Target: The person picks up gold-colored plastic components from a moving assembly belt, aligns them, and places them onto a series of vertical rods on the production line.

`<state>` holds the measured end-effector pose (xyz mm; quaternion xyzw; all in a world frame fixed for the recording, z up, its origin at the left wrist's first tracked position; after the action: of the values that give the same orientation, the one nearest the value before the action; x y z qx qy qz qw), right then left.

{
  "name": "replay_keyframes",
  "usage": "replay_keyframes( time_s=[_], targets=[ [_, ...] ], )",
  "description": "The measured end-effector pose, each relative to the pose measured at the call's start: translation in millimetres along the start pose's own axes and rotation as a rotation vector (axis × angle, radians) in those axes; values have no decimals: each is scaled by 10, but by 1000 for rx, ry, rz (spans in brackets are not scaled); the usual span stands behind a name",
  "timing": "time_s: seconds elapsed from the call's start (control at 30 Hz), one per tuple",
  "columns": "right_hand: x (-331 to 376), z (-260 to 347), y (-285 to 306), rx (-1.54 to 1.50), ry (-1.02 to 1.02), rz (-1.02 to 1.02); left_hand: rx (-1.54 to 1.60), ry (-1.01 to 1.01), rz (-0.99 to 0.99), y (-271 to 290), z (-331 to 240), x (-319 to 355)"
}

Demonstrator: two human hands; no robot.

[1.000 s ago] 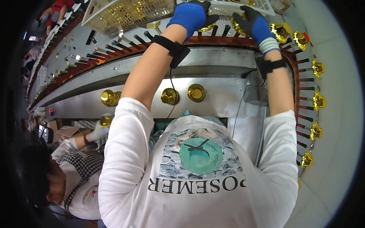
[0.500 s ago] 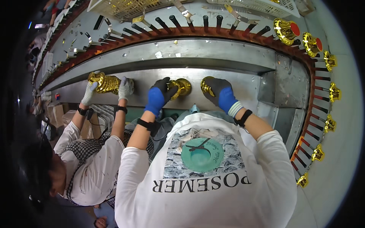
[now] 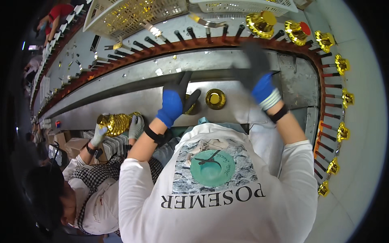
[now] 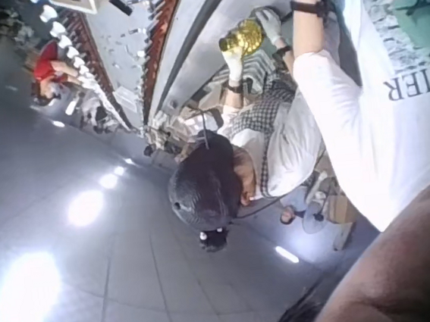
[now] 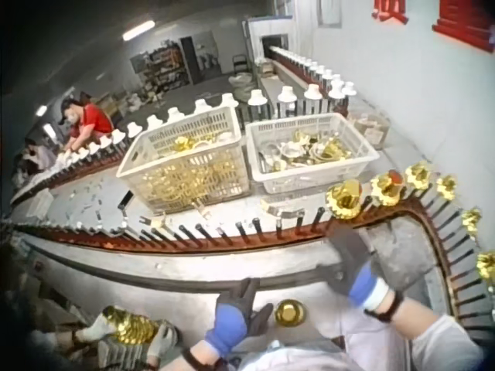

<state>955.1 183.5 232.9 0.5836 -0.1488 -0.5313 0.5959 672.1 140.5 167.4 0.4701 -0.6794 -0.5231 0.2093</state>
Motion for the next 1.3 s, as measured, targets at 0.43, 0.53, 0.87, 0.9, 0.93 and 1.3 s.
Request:
replay_keyframes(
  time_s=[0.43,0.53,0.87,0.9,0.93,1.3],
  targets=[
    [-827,-1643,519,31,-249,-11,-62,-138,3,286,-643,-2809],
    [-746,-882,591,-116,-106,-71,-73,-217,-39,762,-613,-2204],
    [917,215,-1036,-379,-169,459,265,391,379,-445,539,639],
    [944,194,-1114,-379,-178,466,316,492,452,-542,509,741],
    [910,235,-1179,-366,-185,471,276,494,416,-629,505,812],
    [846,26,-1441,-145,-202,576,-98,484,544,-846,517,609]
  ],
)
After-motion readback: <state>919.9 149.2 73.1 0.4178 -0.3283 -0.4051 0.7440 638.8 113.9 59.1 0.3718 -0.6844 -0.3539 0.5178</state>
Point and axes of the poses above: each hand's wrist, its own x-axis away from the middle knuckle, its own y-axis out of the back of the hand, z = x × y, the point moved 6 cm from there along -x, towards the middle knuckle, and after that the axes turned 11 degrees about z, right-handed, at the moved point
